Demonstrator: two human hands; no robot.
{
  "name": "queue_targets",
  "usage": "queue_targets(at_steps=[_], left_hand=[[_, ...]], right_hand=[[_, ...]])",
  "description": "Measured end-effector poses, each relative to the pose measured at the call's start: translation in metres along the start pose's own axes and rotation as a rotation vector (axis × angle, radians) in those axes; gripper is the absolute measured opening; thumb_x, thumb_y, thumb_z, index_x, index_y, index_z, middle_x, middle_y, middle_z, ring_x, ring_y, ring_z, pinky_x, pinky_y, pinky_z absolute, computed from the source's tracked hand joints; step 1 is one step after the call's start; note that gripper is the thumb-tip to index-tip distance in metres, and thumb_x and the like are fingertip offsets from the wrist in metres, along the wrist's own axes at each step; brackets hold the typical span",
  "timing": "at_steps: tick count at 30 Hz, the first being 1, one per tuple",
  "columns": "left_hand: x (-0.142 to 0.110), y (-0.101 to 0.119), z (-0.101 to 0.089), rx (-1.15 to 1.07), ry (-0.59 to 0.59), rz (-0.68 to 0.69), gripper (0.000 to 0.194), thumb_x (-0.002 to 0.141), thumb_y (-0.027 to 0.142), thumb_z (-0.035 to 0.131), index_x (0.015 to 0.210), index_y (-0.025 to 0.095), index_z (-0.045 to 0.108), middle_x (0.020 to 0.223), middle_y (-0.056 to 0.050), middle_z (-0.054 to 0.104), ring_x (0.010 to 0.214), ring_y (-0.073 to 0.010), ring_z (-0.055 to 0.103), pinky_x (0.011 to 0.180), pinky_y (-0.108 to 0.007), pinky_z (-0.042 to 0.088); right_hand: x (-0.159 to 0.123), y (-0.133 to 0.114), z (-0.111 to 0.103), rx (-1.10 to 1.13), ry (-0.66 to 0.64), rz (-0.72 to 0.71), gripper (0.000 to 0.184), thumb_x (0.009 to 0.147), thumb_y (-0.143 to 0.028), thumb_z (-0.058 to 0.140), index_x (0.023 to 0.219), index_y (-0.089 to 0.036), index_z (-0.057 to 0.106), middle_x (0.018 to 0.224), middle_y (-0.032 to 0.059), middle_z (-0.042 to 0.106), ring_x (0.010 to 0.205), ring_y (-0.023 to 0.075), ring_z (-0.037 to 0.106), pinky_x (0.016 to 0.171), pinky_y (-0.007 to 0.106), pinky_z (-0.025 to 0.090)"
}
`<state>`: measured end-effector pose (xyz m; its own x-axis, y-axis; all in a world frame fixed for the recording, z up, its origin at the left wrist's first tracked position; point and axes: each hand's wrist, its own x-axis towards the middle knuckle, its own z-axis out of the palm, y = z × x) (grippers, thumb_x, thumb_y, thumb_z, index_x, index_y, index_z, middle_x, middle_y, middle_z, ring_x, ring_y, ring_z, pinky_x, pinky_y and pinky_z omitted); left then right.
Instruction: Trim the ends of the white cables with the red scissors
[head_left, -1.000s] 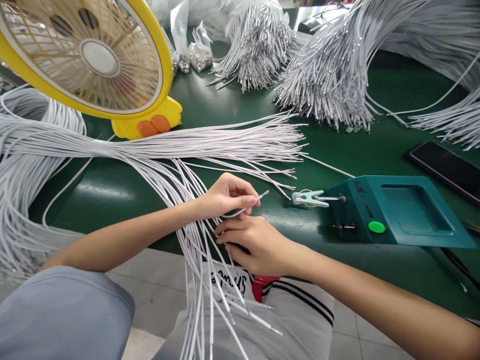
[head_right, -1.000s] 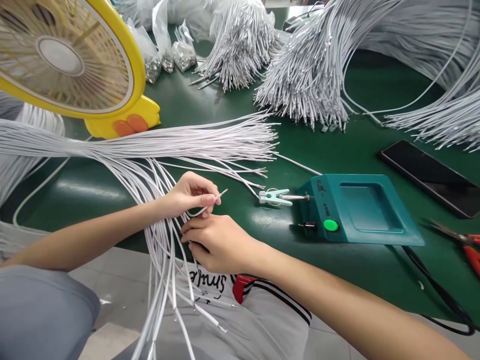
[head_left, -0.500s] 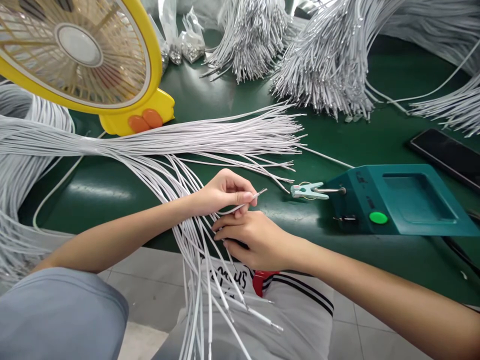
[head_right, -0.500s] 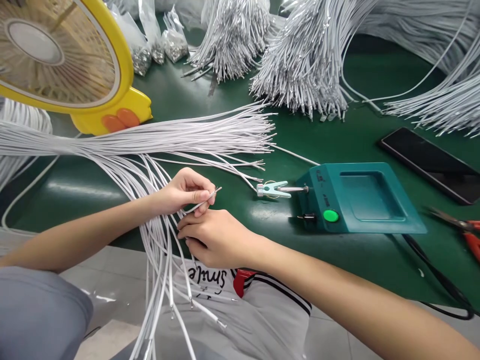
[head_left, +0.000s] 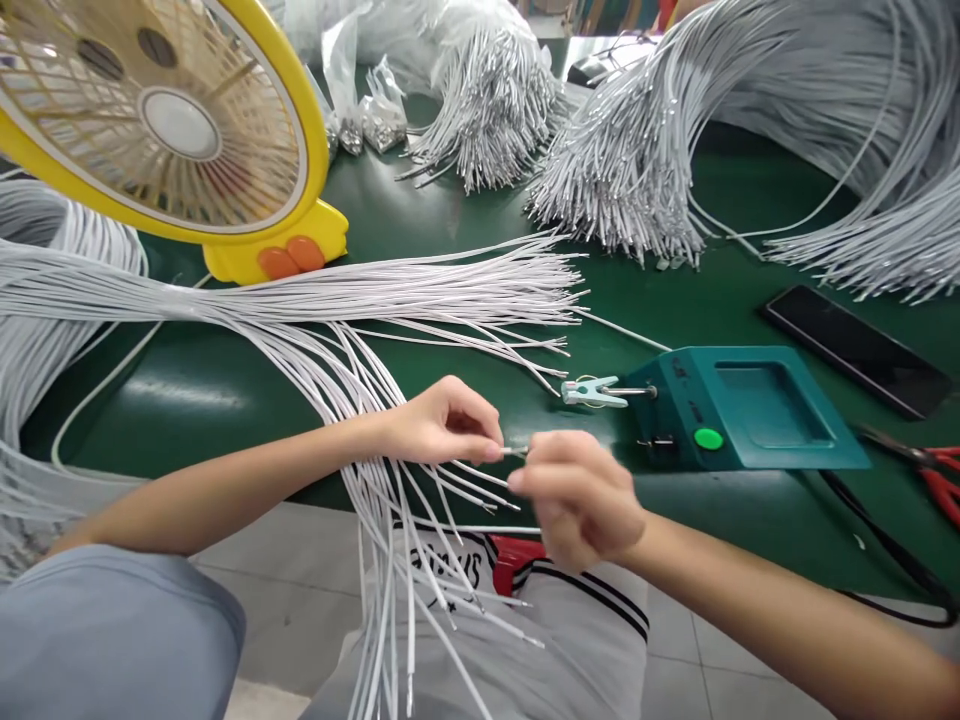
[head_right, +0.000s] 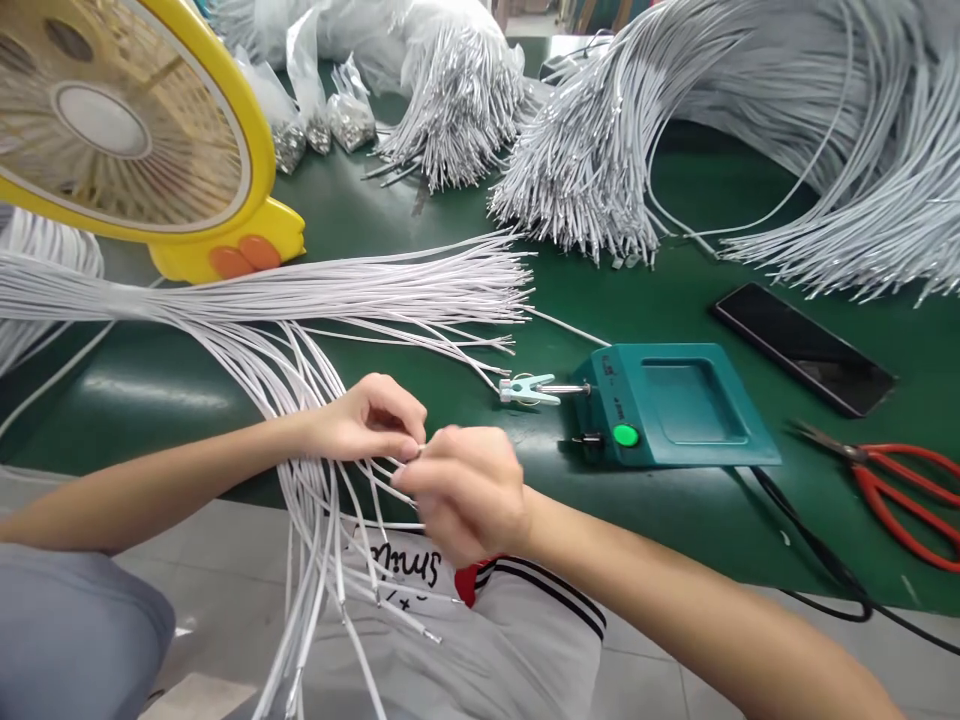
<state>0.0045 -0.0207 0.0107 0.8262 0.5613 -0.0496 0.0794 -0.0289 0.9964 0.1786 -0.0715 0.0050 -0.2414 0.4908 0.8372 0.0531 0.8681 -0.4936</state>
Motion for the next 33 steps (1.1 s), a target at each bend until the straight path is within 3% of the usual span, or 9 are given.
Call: queue_targets(at_steps=[3, 7, 9, 13, 15, 18, 25, 30, 33], left_hand=[[-0.002, 0.002, -0.004, 0.088, -0.294, -0.153, 0.028, 0.075, 0.035, 0.071, 0.083, 0.008, 0.072, 0.062, -0.005, 0.065, 0.052, -0.0093, 0.055, 0.047, -0.016, 0.043], [-0.007, 0.016, -0.023, 0.177, -0.414, -0.221, 0.025, 0.078, 0.033, 0.064, 0.083, 0.009, 0.072, 0.073, -0.008, 0.07, 0.06, -0.013, 0.062, 0.055, -0.018, 0.049], [-0.008, 0.023, -0.035, 0.227, -0.313, -0.185, 0.025, 0.08, 0.029, 0.059, 0.069, 0.009, 0.069, 0.06, -0.005, 0.065, 0.053, -0.0111, 0.058, 0.05, -0.018, 0.045], [-0.004, 0.019, -0.05, 0.758, 0.362, -0.069, 0.028, 0.082, 0.026, 0.054, 0.062, 0.011, 0.066, 0.054, -0.001, 0.057, 0.051, -0.0096, 0.05, 0.048, -0.021, 0.034], [0.0, 0.007, -0.051, 1.107, 0.553, -0.081, 0.024, 0.084, 0.025, 0.053, 0.072, 0.014, 0.07, 0.071, -0.003, 0.064, 0.064, -0.0134, 0.057, 0.056, -0.024, 0.037], [0.003, -0.009, -0.05, 1.365, 0.499, -0.108, 0.024, 0.089, 0.022, 0.048, 0.088, 0.017, 0.071, 0.093, -0.005, 0.067, 0.083, -0.0181, 0.061, 0.065, -0.027, 0.041], [0.004, -0.013, -0.049, 1.548, 0.318, -0.115, 0.03, 0.082, 0.002, 0.04, 0.086, 0.014, 0.067, 0.086, -0.006, 0.062, 0.079, -0.0183, 0.059, 0.065, -0.028, 0.042], [0.004, -0.007, -0.038, 1.487, 0.412, -0.177, 0.023, 0.087, 0.015, 0.042, 0.088, 0.016, 0.065, 0.087, -0.006, 0.062, 0.081, -0.0193, 0.06, 0.062, -0.028, 0.04], [0.004, -0.004, -0.031, 1.505, 0.426, -0.214, 0.022, 0.083, 0.009, 0.04, 0.082, 0.015, 0.061, 0.085, -0.007, 0.061, 0.079, -0.0198, 0.059, 0.059, -0.028, 0.036]], right_hand=[[0.003, 0.009, 0.001, -0.052, 0.032, 0.386, 0.021, 0.086, -0.009, 0.042, 0.086, -0.016, 0.061, 0.072, 0.0028, 0.057, 0.063, 0.0098, 0.053, 0.056, 0.023, 0.042], [0.003, 0.022, 0.012, 0.006, -0.299, 0.633, 0.02, 0.084, -0.01, 0.045, 0.094, -0.016, 0.062, 0.081, 0.0033, 0.068, 0.065, 0.0091, 0.059, 0.06, 0.022, 0.045], [0.001, 0.023, 0.016, 0.015, -0.401, 0.642, 0.024, 0.083, -0.011, 0.047, 0.102, -0.017, 0.06, 0.084, 0.0021, 0.07, 0.061, 0.0079, 0.058, 0.06, 0.021, 0.044], [-0.001, 0.019, 0.015, -0.095, -0.572, 0.534, 0.015, 0.083, -0.018, 0.051, 0.092, -0.016, 0.063, 0.081, 0.0018, 0.07, 0.067, 0.0101, 0.06, 0.065, 0.022, 0.044], [-0.001, 0.017, 0.015, -0.134, -0.671, 0.429, 0.014, 0.084, -0.021, 0.051, 0.087, -0.017, 0.065, 0.085, 0.0021, 0.07, 0.077, 0.0123, 0.061, 0.07, 0.023, 0.045], [-0.002, 0.016, 0.016, -0.192, -0.742, 0.32, 0.018, 0.087, -0.021, 0.048, 0.084, -0.018, 0.065, 0.089, 0.0008, 0.07, 0.078, 0.0125, 0.059, 0.07, 0.024, 0.045], [-0.002, 0.017, 0.019, -0.246, -0.748, 0.285, 0.018, 0.087, -0.022, 0.048, 0.082, -0.018, 0.065, 0.086, 0.0004, 0.068, 0.074, 0.0117, 0.056, 0.066, 0.024, 0.043], [-0.002, 0.017, 0.019, -0.241, -0.738, 0.286, 0.015, 0.086, -0.02, 0.049, 0.083, -0.019, 0.064, 0.086, 0.0005, 0.068, 0.075, 0.0115, 0.055, 0.068, 0.024, 0.042], [-0.002, 0.017, 0.019, -0.243, -0.75, 0.284, 0.016, 0.086, -0.02, 0.049, 0.083, -0.019, 0.064, 0.086, 0.001, 0.068, 0.074, 0.0116, 0.055, 0.067, 0.024, 0.042]])
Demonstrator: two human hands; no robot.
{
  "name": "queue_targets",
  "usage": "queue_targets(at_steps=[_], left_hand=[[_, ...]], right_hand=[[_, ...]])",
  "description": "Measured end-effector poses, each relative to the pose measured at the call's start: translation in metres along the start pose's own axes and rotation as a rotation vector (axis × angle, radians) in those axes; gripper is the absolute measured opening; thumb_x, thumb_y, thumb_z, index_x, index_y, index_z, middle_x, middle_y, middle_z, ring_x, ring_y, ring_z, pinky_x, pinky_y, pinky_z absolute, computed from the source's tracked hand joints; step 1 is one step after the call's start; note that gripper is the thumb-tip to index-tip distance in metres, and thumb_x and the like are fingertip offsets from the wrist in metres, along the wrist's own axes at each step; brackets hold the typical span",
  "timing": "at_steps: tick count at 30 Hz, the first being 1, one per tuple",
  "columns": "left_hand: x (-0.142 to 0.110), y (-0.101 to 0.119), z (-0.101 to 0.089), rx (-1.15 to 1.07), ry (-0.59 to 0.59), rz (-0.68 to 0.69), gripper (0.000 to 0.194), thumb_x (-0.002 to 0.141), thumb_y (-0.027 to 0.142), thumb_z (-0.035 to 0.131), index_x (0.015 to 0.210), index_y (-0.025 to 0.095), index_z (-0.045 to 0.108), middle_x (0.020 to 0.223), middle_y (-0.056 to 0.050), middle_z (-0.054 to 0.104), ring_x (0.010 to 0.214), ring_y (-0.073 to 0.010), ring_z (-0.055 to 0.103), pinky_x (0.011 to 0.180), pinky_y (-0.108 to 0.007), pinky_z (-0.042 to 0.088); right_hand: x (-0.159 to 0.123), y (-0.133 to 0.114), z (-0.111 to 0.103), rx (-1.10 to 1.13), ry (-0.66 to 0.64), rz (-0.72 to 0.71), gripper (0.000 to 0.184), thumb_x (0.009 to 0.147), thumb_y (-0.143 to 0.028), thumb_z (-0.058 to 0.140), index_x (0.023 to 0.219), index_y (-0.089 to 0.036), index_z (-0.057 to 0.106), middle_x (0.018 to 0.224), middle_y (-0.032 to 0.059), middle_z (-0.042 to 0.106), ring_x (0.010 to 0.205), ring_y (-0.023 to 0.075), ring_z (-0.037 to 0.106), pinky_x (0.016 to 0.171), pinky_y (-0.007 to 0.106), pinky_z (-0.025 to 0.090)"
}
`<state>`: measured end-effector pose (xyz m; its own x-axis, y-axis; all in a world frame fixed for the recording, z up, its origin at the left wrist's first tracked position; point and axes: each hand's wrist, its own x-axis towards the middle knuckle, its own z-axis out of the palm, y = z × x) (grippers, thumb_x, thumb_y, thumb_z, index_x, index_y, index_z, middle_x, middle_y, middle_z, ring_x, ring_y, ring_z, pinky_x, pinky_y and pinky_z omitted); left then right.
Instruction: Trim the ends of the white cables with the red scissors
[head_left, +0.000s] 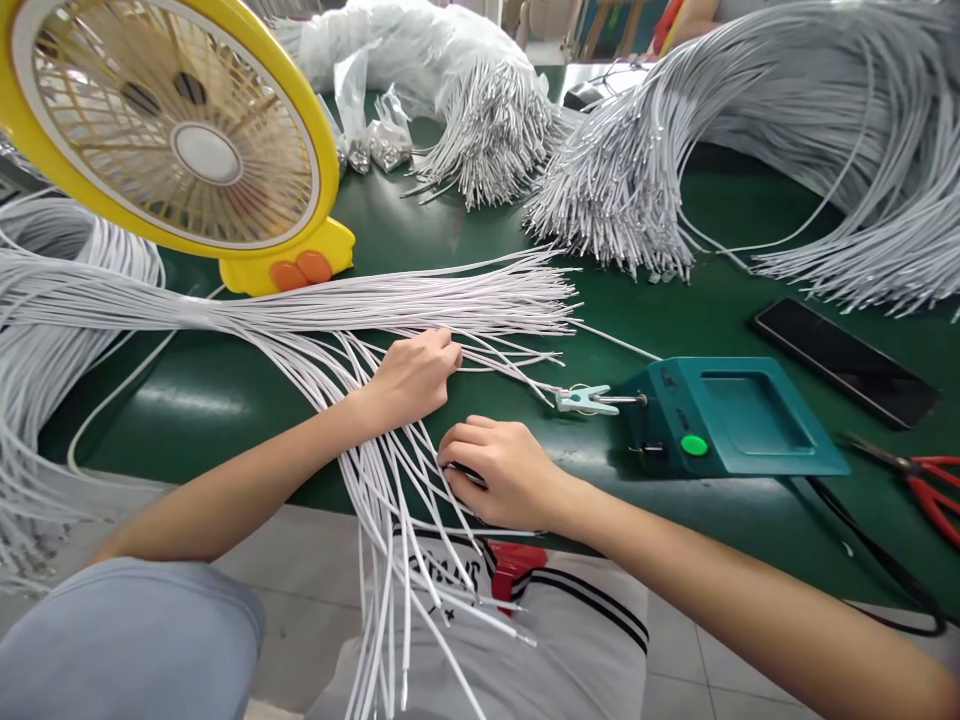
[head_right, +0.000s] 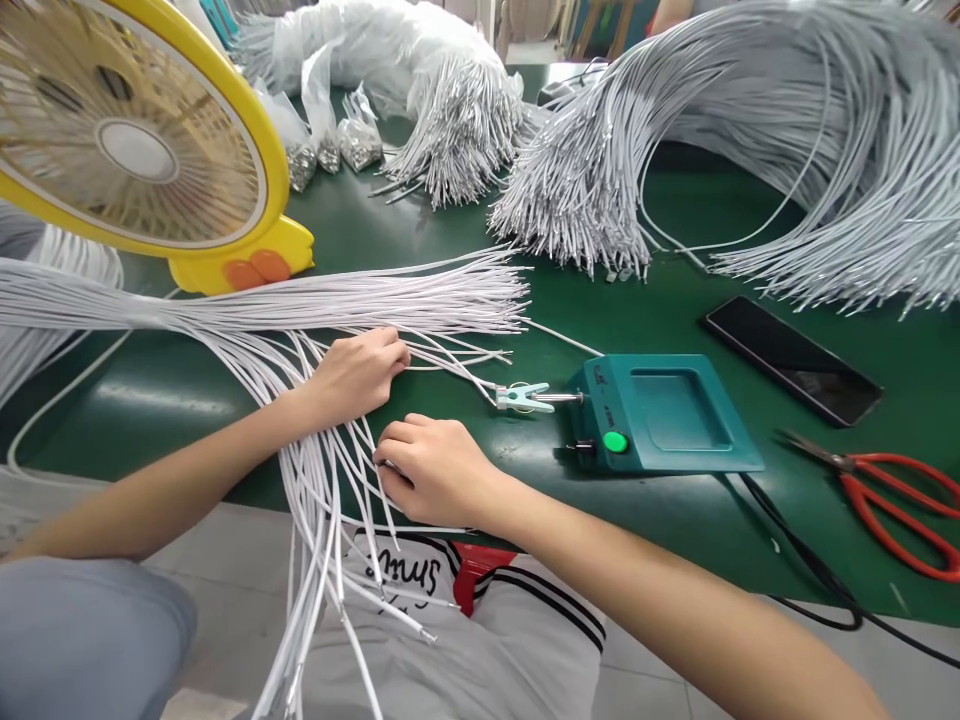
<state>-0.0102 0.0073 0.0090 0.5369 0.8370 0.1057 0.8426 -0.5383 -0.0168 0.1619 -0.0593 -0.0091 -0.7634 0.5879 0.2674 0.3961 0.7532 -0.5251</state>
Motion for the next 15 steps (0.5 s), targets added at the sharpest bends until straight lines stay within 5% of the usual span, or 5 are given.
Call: queue_targets(at_steps=[3, 7, 11, 15], left_hand=[[-0.001, 0.002, -0.002, -0.125, -0.005, -0.054, 0.019, 0.086, 0.012, 0.04, 0.083, 0.015, 0.059, 0.082, -0.006, 0.062, 0.07, -0.0171, 0.058, 0.056, -0.027, 0.033], [-0.004, 0.004, -0.001, -0.475, 0.124, -0.116, 0.034, 0.087, 0.04, 0.053, 0.064, 0.016, 0.056, 0.056, 0.0, 0.053, 0.052, -0.0111, 0.046, 0.055, -0.025, 0.031], [-0.011, 0.011, -0.007, -0.762, 0.262, 0.128, 0.049, 0.09, 0.04, 0.049, 0.049, 0.015, 0.048, 0.048, 0.002, 0.041, 0.046, -0.0077, 0.032, 0.048, -0.023, 0.025], [-0.019, 0.022, -0.019, -1.091, 0.127, 0.438, 0.042, 0.093, 0.038, 0.046, 0.064, 0.013, 0.064, 0.056, -0.002, 0.051, 0.049, -0.0074, 0.042, 0.047, -0.02, 0.031]], right_hand=[[0.0, 0.0, 0.0, -0.006, -0.009, 0.001, 0.016, 0.086, -0.02, 0.048, 0.081, -0.019, 0.064, 0.086, 0.0012, 0.068, 0.074, 0.012, 0.054, 0.066, 0.024, 0.041], [0.0, 0.0, 0.0, -0.022, -0.008, -0.008, 0.016, 0.085, -0.02, 0.048, 0.082, -0.018, 0.063, 0.087, 0.0014, 0.068, 0.075, 0.0124, 0.055, 0.067, 0.025, 0.041], [-0.001, 0.001, 0.002, -0.033, 0.018, -0.01, 0.016, 0.086, -0.02, 0.048, 0.082, -0.019, 0.063, 0.085, 0.0012, 0.067, 0.077, 0.0129, 0.057, 0.066, 0.025, 0.04], [-0.003, 0.002, 0.006, -0.094, 0.089, -0.01, 0.011, 0.082, -0.021, 0.049, 0.083, -0.019, 0.06, 0.083, 0.0026, 0.067, 0.078, 0.0147, 0.058, 0.061, 0.026, 0.038]])
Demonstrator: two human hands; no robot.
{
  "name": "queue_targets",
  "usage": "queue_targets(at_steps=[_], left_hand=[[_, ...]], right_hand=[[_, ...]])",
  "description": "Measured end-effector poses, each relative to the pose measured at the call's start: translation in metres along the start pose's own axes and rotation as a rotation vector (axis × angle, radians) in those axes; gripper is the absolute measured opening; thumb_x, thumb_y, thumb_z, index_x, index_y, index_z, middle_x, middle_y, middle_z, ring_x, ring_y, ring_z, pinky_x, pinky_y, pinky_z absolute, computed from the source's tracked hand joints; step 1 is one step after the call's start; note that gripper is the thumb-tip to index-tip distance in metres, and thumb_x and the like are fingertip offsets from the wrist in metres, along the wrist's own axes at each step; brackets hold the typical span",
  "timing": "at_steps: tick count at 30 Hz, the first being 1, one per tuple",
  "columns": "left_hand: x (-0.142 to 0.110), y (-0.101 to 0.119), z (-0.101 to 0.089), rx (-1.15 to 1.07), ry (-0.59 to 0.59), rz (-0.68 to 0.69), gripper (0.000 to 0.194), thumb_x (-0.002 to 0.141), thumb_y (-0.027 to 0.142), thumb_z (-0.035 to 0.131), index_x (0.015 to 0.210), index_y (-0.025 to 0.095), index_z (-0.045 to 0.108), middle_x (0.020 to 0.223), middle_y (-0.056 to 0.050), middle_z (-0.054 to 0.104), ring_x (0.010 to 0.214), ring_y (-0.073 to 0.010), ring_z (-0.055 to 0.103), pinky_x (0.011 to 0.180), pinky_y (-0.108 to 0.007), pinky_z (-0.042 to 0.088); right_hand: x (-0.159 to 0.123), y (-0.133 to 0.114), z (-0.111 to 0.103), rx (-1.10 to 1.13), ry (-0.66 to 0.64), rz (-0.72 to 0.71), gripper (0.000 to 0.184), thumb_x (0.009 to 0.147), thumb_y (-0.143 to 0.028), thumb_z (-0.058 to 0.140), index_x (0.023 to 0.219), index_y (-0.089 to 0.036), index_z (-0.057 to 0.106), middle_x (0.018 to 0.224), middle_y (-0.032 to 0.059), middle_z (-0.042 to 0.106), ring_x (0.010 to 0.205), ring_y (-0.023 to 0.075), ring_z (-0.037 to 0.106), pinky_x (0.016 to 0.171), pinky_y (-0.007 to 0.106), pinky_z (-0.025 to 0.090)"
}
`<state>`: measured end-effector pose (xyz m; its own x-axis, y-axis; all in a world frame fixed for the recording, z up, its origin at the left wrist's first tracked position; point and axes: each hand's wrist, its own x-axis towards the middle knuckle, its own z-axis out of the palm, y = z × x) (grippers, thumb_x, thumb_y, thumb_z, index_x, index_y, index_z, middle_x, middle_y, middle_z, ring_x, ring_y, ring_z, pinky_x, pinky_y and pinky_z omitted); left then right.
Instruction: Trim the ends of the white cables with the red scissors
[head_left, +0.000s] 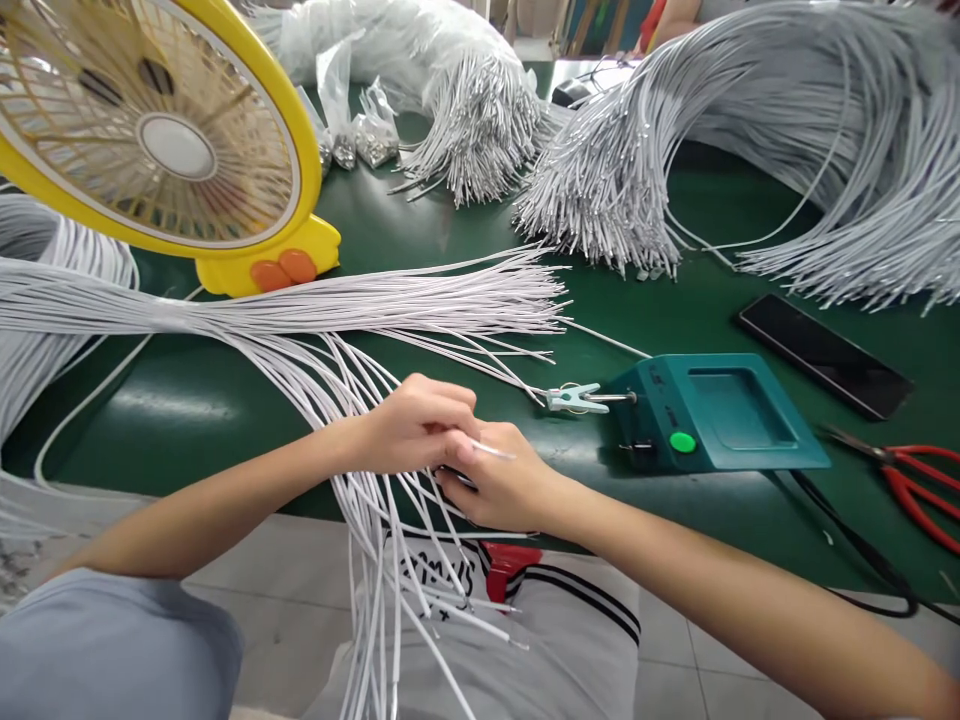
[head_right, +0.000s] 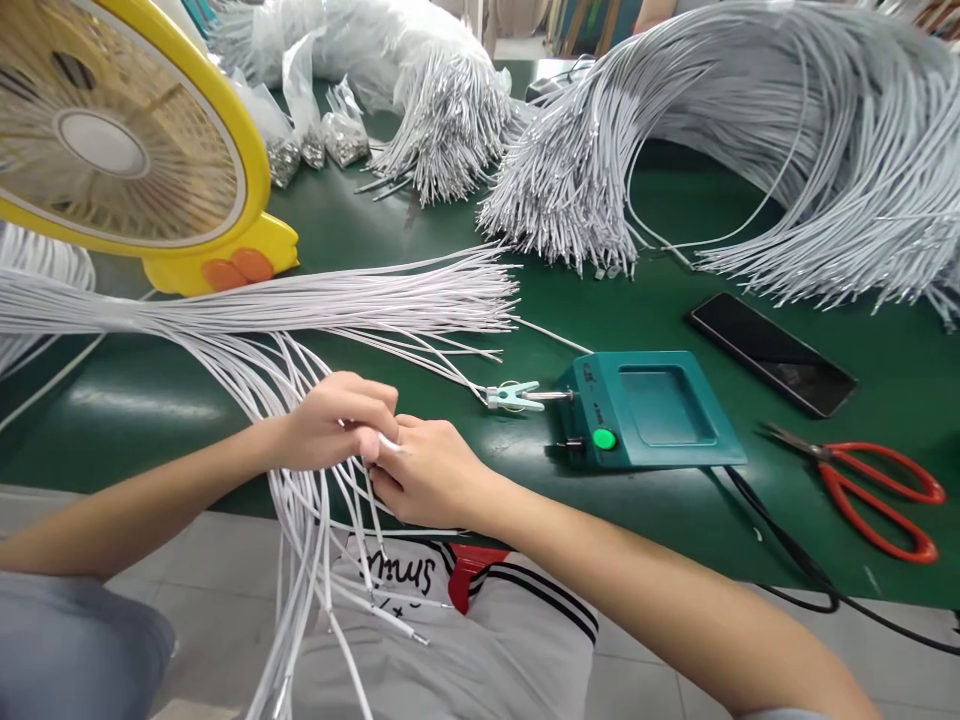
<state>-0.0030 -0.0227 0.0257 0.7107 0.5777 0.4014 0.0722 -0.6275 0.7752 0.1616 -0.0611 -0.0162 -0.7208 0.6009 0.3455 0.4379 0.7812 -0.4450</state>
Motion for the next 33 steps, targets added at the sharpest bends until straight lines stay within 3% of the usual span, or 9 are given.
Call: queue_targets(at_steps=[3, 6, 11, 17, 24, 33], left_hand=[[-0.001, 0.003, 0.002, -0.315, -0.051, -0.1, 0.033, 0.088, 0.038, 0.056, 0.074, 0.011, 0.068, 0.06, -0.003, 0.054, 0.05, -0.0076, 0.045, 0.047, -0.02, 0.034], [0.0, -0.004, 0.002, -0.567, 0.012, -0.293, 0.028, 0.083, 0.037, 0.063, 0.074, 0.01, 0.068, 0.058, -0.001, 0.053, 0.046, -0.0065, 0.046, 0.045, -0.019, 0.035], [0.003, -0.02, 0.004, -0.622, 0.178, -0.377, 0.029, 0.076, 0.037, 0.071, 0.067, 0.009, 0.068, 0.063, -0.005, 0.06, 0.06, -0.0103, 0.055, 0.056, -0.021, 0.045], [0.003, -0.028, 0.007, -0.756, 0.239, -0.578, 0.032, 0.073, 0.04, 0.073, 0.075, 0.008, 0.07, 0.055, -0.001, 0.056, 0.045, -0.0043, 0.039, 0.04, -0.016, 0.025], [0.004, -0.03, 0.002, -0.87, 0.236, -0.57, 0.024, 0.074, 0.032, 0.074, 0.082, 0.009, 0.07, 0.061, -0.001, 0.059, 0.046, -0.0025, 0.039, 0.042, -0.016, 0.027], [0.006, -0.027, 0.002, -0.781, 0.266, -0.536, 0.025, 0.068, 0.031, 0.079, 0.07, 0.009, 0.068, 0.064, -0.002, 0.062, 0.045, -0.0017, 0.044, 0.042, -0.015, 0.035]], right_hand=[[-0.001, 0.001, 0.002, -0.019, 0.03, -0.014, 0.011, 0.081, -0.02, 0.05, 0.085, -0.018, 0.059, 0.085, 0.0042, 0.068, 0.081, 0.0157, 0.059, 0.062, 0.026, 0.04], [0.0, 0.001, 0.0, 0.013, -0.006, 0.008, 0.012, 0.083, -0.02, 0.049, 0.081, -0.019, 0.062, 0.083, 0.003, 0.068, 0.078, 0.015, 0.059, 0.065, 0.027, 0.042], [0.003, 0.002, -0.004, 0.096, -0.086, 0.017, 0.017, 0.086, -0.018, 0.047, 0.084, -0.018, 0.064, 0.088, 0.0029, 0.068, 0.085, 0.0142, 0.061, 0.077, 0.027, 0.046], [0.005, 0.002, -0.005, 0.114, -0.114, 0.012, 0.02, 0.088, -0.018, 0.045, 0.084, -0.018, 0.064, 0.087, 0.0032, 0.068, 0.087, 0.0152, 0.061, 0.078, 0.028, 0.047], [0.006, 0.002, -0.007, 0.152, -0.121, 0.013, 0.018, 0.086, -0.017, 0.046, 0.085, -0.018, 0.065, 0.091, 0.0028, 0.069, 0.084, 0.0142, 0.061, 0.077, 0.027, 0.049], [0.005, 0.003, -0.006, 0.152, -0.118, -0.008, 0.017, 0.085, -0.015, 0.047, 0.085, -0.018, 0.064, 0.091, 0.0035, 0.068, 0.088, 0.0156, 0.061, 0.08, 0.029, 0.049]])
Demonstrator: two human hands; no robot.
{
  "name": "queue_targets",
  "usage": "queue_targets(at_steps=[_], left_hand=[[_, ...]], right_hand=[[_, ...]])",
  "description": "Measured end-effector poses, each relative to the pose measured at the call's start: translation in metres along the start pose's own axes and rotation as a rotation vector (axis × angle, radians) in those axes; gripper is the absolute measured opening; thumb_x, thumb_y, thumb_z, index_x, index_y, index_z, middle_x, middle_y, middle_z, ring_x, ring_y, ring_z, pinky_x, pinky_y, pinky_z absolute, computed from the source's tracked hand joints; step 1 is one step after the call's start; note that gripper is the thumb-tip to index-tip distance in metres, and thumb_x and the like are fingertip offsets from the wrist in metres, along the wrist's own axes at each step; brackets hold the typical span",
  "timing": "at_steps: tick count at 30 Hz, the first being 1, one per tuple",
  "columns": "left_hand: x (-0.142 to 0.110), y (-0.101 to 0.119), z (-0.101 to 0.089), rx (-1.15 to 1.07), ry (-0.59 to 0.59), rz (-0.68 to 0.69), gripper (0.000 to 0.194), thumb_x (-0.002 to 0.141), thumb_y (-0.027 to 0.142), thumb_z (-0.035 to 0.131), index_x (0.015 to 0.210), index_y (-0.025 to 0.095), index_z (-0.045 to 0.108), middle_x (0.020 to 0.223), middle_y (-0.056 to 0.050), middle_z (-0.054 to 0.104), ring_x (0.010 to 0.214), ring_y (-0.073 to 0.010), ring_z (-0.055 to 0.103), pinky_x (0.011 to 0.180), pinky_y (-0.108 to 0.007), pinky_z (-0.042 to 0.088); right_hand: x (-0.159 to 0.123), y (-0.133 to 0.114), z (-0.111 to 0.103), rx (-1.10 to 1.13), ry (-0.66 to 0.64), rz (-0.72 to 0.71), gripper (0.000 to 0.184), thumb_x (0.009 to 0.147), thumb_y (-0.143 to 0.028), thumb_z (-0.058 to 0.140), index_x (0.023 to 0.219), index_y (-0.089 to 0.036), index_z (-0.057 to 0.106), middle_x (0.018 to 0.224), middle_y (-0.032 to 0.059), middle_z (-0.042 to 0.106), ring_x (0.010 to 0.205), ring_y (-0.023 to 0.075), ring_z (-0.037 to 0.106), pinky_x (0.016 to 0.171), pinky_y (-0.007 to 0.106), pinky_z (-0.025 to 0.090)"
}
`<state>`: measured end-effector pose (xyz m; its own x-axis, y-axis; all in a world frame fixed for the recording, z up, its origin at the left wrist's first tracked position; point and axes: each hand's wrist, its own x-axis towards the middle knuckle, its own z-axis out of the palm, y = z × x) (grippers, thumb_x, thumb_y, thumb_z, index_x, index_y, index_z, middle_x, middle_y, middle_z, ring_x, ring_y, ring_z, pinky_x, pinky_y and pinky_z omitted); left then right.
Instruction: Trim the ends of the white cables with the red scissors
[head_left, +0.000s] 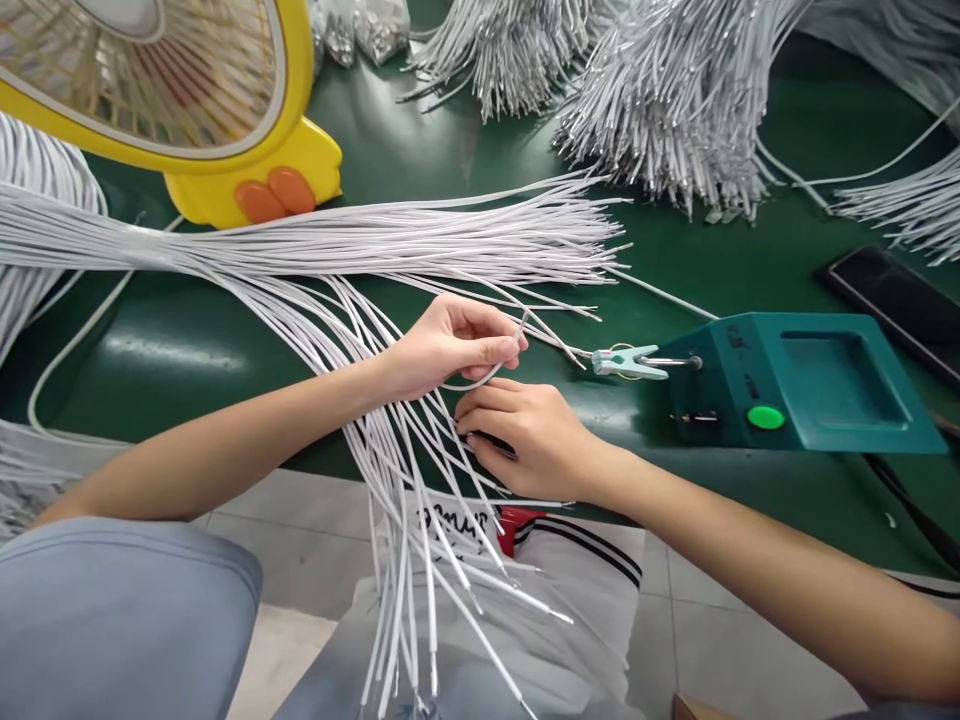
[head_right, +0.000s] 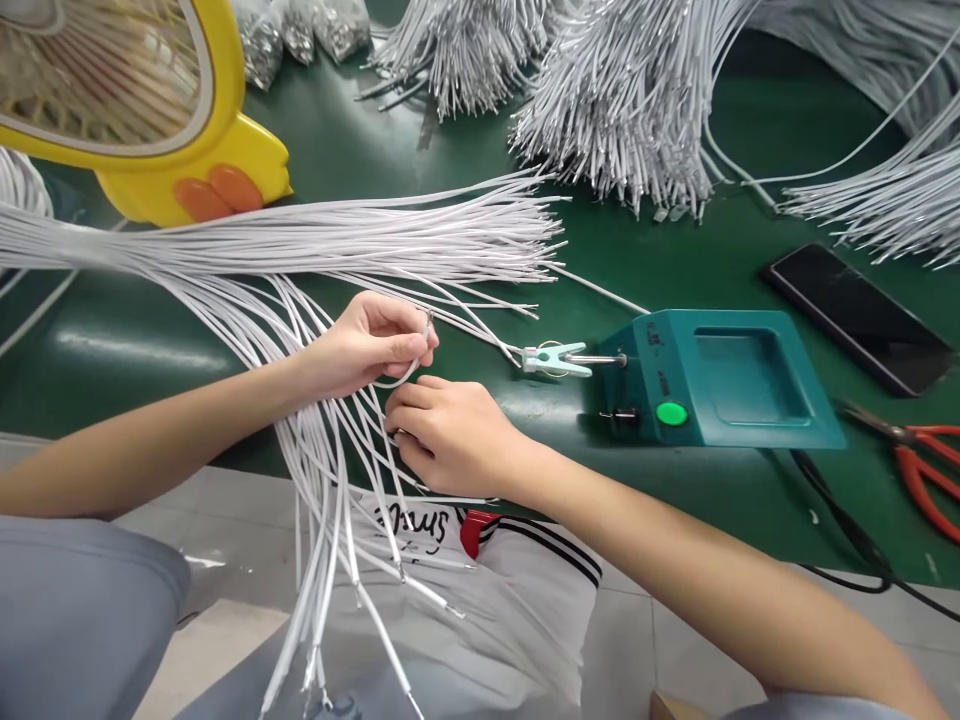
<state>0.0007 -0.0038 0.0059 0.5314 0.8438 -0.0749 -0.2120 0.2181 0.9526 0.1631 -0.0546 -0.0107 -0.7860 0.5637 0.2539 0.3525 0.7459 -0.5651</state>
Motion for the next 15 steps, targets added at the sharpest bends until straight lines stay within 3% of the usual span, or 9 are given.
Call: queue_targets(at_steps=[9, 15], left_hand=[[0.0, 0.0, 0.0007, 0.018, 0.017, -0.011, 0.024, 0.064, 0.028, 0.082, 0.063, 0.009, 0.067, 0.062, 0.0, 0.058, 0.044, -0.0014, 0.044, 0.039, -0.013, 0.035], [-0.0005, -0.0001, -0.0023, 0.043, -0.034, -0.012, 0.028, 0.07, 0.034, 0.078, 0.072, 0.008, 0.069, 0.062, -0.002, 0.062, 0.044, -0.0021, 0.046, 0.044, -0.015, 0.039]], right_hand=[[-0.0007, 0.0008, 0.0005, -0.004, -0.02, 0.002, 0.017, 0.085, -0.016, 0.047, 0.086, -0.018, 0.063, 0.092, 0.0031, 0.068, 0.089, 0.016, 0.061, 0.08, 0.029, 0.049], [-0.0003, 0.0005, -0.0006, -0.022, -0.011, -0.007, 0.017, 0.085, -0.016, 0.047, 0.086, -0.018, 0.064, 0.092, 0.0032, 0.069, 0.09, 0.0166, 0.062, 0.079, 0.03, 0.049]])
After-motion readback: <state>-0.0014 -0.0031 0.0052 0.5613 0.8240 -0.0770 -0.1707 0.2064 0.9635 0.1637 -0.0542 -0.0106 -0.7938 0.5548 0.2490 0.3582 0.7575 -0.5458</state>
